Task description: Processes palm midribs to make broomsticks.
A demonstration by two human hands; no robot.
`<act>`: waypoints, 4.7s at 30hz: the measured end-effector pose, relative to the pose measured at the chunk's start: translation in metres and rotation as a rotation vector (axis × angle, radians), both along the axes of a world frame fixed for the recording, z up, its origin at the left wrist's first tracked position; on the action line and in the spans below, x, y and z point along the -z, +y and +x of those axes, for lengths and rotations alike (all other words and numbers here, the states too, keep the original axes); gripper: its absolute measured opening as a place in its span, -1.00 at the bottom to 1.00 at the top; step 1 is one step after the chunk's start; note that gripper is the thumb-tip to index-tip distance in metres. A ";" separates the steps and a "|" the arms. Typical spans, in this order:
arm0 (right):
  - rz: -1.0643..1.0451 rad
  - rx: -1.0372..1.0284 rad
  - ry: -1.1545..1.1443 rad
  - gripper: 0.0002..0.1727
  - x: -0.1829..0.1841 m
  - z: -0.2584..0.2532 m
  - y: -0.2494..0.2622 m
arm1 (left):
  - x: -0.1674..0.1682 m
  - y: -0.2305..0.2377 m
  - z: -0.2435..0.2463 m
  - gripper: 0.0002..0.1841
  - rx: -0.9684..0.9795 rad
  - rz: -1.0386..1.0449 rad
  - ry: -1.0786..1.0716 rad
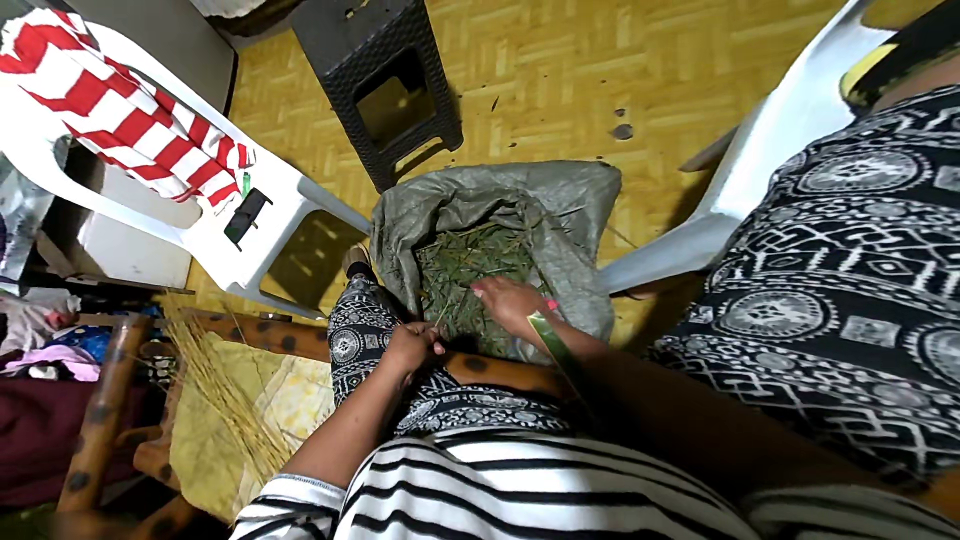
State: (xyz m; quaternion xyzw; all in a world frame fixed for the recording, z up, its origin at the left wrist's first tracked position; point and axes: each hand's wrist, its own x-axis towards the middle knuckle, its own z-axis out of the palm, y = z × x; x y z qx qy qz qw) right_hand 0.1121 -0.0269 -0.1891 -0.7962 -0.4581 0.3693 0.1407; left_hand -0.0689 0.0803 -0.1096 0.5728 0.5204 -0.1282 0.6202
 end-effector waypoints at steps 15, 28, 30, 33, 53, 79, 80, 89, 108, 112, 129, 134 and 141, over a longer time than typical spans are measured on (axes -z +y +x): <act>0.009 0.060 0.132 -0.48 -0.003 0.004 0.002 | -0.001 -0.001 -0.024 -0.75 -0.114 -0.125 0.021; -0.008 -0.047 0.118 -0.50 -0.001 -0.001 0.001 | -0.005 0.000 -0.019 -0.77 -0.097 -0.229 0.009; -0.017 -0.009 0.077 -0.50 0.010 0.007 -0.001 | -0.006 0.000 -0.023 -0.78 -0.065 -0.243 0.018; -0.152 0.108 0.043 -0.48 0.013 0.019 0.000 | -0.008 0.001 -0.029 -0.78 -0.022 -0.230 0.034; -0.003 0.244 0.534 -0.63 -0.040 0.005 0.010 | -0.005 0.009 0.010 -0.71 0.655 1.330 -0.303; 0.217 0.193 0.576 -0.46 -0.052 -0.007 0.008 | -0.013 0.006 0.050 -0.70 0.308 0.320 -0.059; 0.230 0.230 0.618 -0.47 -0.051 -0.006 0.008 | -0.014 0.005 0.049 -0.70 0.317 0.310 -0.065; 0.216 0.498 0.821 -0.51 -0.054 0.004 0.011 | -0.019 -0.002 0.031 -0.67 0.463 0.268 -0.032; 0.157 0.559 0.918 -0.52 -0.060 -0.002 0.009 | -0.021 0.002 0.021 -0.69 0.423 0.238 -0.072; 0.171 0.617 0.916 -0.51 -0.049 0.012 0.011 | -0.019 -0.002 0.012 -0.68 0.503 0.263 -0.054; 0.155 0.630 0.929 -0.53 -0.052 0.006 0.011 | -0.017 -0.002 0.007 -0.66 0.558 0.336 0.008; 0.149 0.598 0.846 -0.51 -0.054 0.017 0.011 | -0.018 -0.004 0.004 -0.65 0.577 0.310 0.001; 0.431 0.826 0.779 -0.54 -0.050 0.033 0.008 | -0.010 -0.005 -0.009 -0.67 0.555 0.292 0.018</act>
